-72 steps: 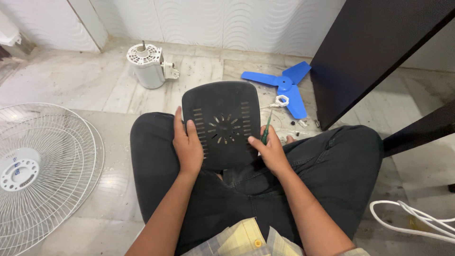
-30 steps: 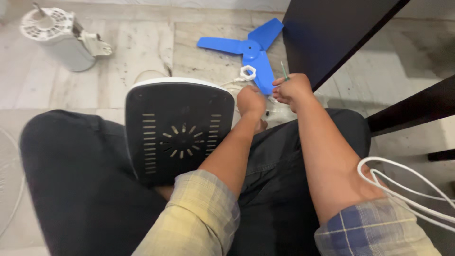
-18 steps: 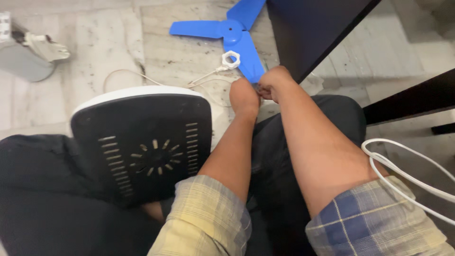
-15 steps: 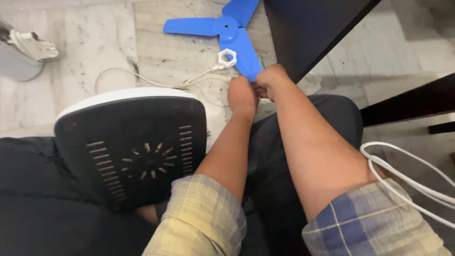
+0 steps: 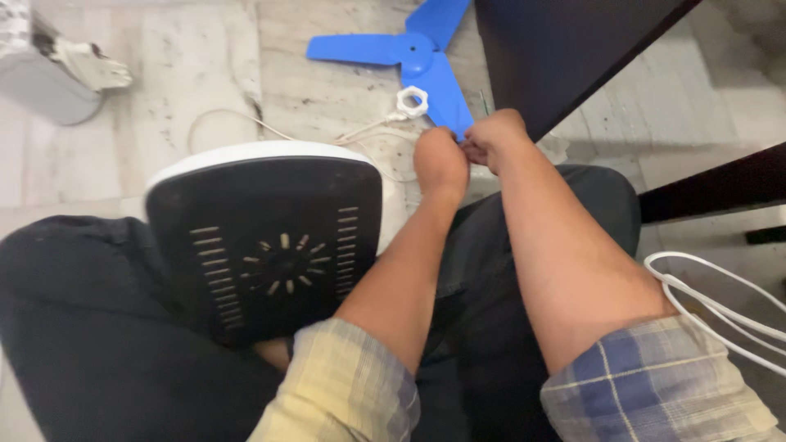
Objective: The person sits on the floor and uses a screwdriver to connect wires to a small circuit board inside a white plastic housing. They then attach a black plastic cover to the housing and secure it with screws.
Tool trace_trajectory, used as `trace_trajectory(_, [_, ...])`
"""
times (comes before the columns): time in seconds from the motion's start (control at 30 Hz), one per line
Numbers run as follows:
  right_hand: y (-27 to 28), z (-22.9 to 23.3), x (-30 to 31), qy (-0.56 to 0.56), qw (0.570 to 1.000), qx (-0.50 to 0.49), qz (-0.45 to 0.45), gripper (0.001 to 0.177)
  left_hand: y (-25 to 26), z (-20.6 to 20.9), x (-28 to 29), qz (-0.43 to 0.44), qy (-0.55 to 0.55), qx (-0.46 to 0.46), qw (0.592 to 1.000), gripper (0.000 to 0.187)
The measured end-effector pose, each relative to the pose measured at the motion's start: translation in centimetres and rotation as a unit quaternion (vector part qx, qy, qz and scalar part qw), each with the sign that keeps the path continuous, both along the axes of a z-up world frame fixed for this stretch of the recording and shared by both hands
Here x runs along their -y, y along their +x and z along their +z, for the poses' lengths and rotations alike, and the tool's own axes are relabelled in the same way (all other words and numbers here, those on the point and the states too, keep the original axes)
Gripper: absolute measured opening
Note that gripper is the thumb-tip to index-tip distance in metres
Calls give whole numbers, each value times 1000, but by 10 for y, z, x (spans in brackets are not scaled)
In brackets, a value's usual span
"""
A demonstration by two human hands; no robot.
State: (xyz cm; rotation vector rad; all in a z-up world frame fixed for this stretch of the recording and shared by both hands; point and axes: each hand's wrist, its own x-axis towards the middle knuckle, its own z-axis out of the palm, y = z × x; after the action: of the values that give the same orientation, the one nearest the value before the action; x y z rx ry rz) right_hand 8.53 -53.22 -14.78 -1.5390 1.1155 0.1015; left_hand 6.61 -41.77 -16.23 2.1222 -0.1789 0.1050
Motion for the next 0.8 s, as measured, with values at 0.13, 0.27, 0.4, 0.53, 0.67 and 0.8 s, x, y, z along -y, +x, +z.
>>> trace_trajectory(0.13, [-10, 30, -6, 29, 998, 61, -3, 6, -4, 46, -10, -14, -90, -27, 995, 14])
trace_trajectory(0.27, [-25, 62, -10, 88, 977, 193, 0, 8, -8, 86, -24, -38, -147, 49, 987, 15])
trace_trajectory(0.4, [-44, 90, -23, 129, 957, 261, 10, 13, -29, 129, -39, -22, -161, 146, 976, 16])
trace_trajectory(0.53, [-73, 110, -47, 154, 920, 355, 60, 15, -58, 172, -63, -40, -183, 146, 971, 14])
trace_trajectory(0.67, [-91, 124, -67, 180, 877, 445, 26, 23, -77, 204, -87, -64, -180, 179, 965, 16])
trace_trajectory(0.8, [-112, 131, -90, 228, 817, 522, 85, 29, -84, 226, -121, -119, -164, 176, 963, 17])
